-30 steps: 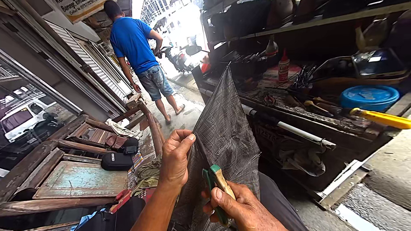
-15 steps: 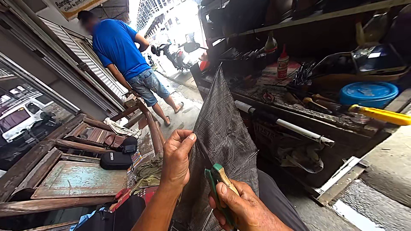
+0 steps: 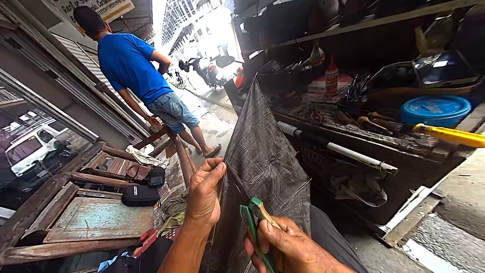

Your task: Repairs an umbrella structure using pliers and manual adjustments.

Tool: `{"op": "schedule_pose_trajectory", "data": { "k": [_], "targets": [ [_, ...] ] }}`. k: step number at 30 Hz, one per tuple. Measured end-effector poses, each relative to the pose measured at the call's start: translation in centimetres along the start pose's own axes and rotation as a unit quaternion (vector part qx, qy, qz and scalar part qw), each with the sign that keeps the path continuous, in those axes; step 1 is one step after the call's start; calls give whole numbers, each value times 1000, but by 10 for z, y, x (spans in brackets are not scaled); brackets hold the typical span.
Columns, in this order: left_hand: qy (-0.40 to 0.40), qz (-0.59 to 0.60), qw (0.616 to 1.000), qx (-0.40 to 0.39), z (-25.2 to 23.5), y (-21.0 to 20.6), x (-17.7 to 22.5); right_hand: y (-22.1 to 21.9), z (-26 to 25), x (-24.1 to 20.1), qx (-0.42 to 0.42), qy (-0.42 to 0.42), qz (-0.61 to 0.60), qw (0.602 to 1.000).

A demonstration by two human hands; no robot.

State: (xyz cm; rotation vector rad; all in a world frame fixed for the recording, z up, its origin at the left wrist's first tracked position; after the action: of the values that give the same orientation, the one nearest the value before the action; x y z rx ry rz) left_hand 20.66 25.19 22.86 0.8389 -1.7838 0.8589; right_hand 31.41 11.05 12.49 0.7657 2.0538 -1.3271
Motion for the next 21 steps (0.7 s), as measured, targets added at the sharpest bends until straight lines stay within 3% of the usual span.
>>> {"op": "schedule_pose_trajectory", "data": {
  "k": [21],
  "targets": [
    [18,45,999,-15,0,6,13,1,5,-5,21,-16,30,999]
  ]
}}
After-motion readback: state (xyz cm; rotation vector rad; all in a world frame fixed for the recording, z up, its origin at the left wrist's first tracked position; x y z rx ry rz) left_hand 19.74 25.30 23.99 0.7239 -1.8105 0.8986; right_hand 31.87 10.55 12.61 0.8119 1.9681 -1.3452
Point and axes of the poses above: each hand's wrist, its own z-axis away from the middle knuckle, its own y-axis out of the back of the hand, x = y × z, the point moved 1 cm from there along -z, towards the middle knuckle, and after that the axes turned 1 degree about x, right-handed, at the moved point
